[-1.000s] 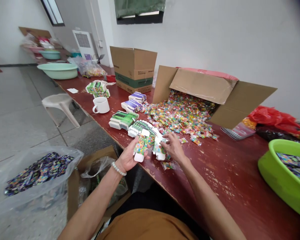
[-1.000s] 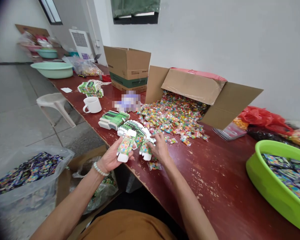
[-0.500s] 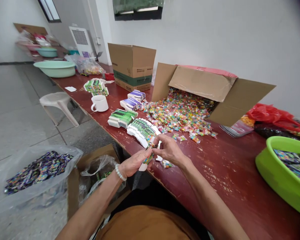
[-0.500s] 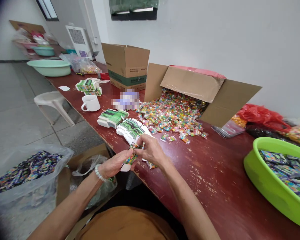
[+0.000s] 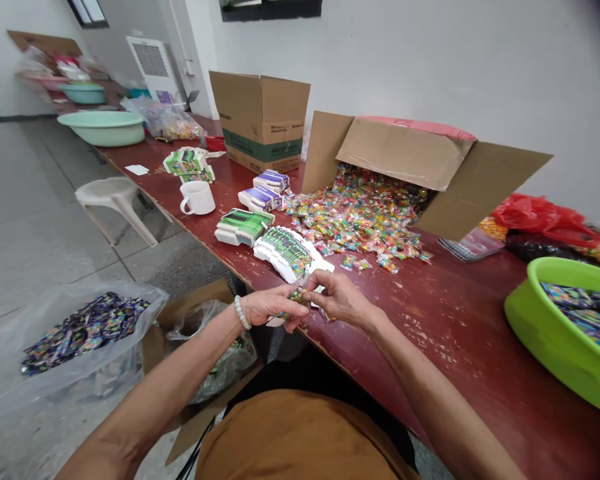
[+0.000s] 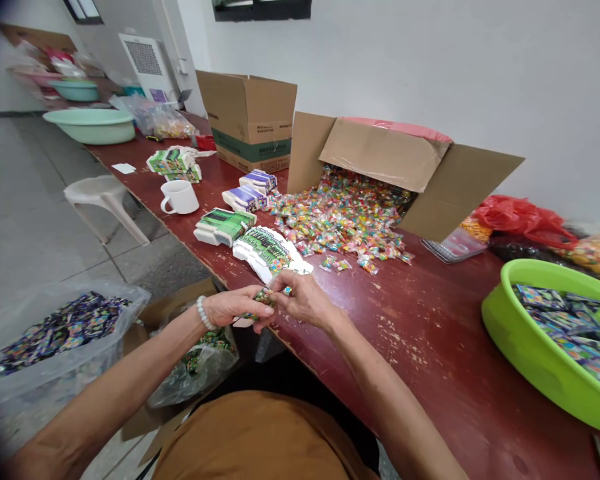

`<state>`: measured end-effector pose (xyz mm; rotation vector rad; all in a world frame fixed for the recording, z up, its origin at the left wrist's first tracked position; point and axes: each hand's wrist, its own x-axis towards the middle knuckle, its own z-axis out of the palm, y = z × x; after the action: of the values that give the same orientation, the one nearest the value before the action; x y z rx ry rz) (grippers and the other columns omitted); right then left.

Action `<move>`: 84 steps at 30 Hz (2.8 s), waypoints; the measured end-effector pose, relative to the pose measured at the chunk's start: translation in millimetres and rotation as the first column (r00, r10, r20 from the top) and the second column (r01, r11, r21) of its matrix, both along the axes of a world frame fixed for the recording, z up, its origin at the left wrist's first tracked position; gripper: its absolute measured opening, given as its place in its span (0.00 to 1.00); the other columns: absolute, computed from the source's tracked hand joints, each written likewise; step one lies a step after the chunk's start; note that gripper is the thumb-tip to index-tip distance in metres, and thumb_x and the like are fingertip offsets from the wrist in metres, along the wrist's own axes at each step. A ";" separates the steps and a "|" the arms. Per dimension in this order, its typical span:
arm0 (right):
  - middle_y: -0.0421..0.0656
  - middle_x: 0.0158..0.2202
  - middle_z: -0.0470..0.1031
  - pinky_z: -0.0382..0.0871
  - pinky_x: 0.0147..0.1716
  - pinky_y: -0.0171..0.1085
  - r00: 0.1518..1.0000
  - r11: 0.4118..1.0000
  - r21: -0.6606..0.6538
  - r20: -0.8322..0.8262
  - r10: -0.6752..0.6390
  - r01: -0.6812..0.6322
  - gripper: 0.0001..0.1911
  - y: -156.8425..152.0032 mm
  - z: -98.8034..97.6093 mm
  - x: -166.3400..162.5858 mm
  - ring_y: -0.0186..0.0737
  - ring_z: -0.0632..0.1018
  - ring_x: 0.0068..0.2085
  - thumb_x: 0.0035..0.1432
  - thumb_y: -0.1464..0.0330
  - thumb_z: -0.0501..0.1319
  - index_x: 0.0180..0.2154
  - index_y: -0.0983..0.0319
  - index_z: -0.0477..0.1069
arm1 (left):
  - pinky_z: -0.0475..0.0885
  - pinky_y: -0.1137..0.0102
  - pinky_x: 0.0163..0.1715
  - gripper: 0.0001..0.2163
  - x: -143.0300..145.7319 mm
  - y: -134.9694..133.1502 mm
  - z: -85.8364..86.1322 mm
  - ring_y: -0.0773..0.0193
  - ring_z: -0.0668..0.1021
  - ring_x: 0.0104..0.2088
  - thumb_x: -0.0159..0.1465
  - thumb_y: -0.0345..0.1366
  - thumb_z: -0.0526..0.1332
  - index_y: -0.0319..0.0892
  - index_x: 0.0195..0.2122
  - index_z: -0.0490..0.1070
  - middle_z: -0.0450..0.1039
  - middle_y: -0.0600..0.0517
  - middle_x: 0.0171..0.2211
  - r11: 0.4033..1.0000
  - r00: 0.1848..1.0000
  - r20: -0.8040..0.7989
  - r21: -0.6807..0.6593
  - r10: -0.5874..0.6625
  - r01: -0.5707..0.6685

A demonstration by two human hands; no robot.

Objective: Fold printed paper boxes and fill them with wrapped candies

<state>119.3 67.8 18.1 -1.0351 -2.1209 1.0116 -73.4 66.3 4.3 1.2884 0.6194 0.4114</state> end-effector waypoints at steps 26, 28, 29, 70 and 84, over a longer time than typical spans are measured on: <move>0.37 0.24 0.71 0.60 0.18 0.30 0.949 0.946 -0.305 -0.252 -0.187 0.105 0.15 -18.1 -2.8 11.5 0.31 0.69 0.20 0.55 0.57 0.63 0.37 0.62 0.72 | 0.71 0.69 0.24 0.16 39.1 -31.5 -3.0 0.64 0.76 0.22 0.52 0.45 0.70 0.37 0.33 0.73 0.74 0.51 0.24 0.888 0.887 0.056 0.000 0.459 -0.460; 0.37 0.21 0.69 0.61 0.21 0.31 0.934 0.943 -0.296 -0.267 -0.236 0.153 0.15 -18.7 -4.4 9.3 0.33 0.70 0.22 0.55 0.56 0.62 0.29 0.62 0.71 | 0.72 0.70 0.30 0.16 41.0 -33.0 -5.8 0.64 0.78 0.28 0.53 0.43 0.70 0.36 0.36 0.74 0.76 0.50 0.29 0.870 0.867 0.087 0.017 0.490 -0.493; 0.37 0.22 0.69 0.62 0.23 0.32 0.923 0.944 -0.261 -0.274 -0.271 0.200 0.15 -18.6 -4.5 9.7 0.33 0.70 0.24 0.54 0.56 0.62 0.28 0.62 0.70 | 0.73 0.70 0.34 0.16 40.5 -33.9 -6.4 0.63 0.78 0.32 0.54 0.42 0.70 0.37 0.39 0.74 0.77 0.49 0.33 0.858 0.857 0.106 0.049 0.504 -0.511; 0.40 0.27 0.74 0.66 0.23 0.33 0.850 0.956 -0.252 -0.461 -0.254 0.149 0.14 -28.2 -10.7 6.1 0.33 0.71 0.24 0.53 0.57 0.67 0.30 0.61 0.72 | 0.74 0.67 0.20 0.22 42.7 -57.3 -1.3 0.63 0.77 0.20 0.63 0.53 0.58 0.46 0.53 0.64 0.74 0.53 0.30 0.781 0.789 0.185 -0.391 0.586 -0.488; 0.40 0.26 0.77 0.63 0.13 0.31 0.858 0.842 -0.538 -0.409 -0.311 0.049 0.12 -13.8 -1.7 4.5 0.31 0.71 0.18 0.46 0.62 0.69 0.27 0.62 0.70 | 0.66 0.73 0.14 0.32 51.1 -48.2 -6.2 0.67 0.73 0.15 0.63 0.61 0.50 0.47 0.62 0.62 0.75 0.53 0.27 0.812 0.805 0.173 -0.283 0.567 -0.511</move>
<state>123.8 54.0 16.5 -1.0563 -1.3363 1.5928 -22.3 18.1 -1.9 0.8043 0.7940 0.9407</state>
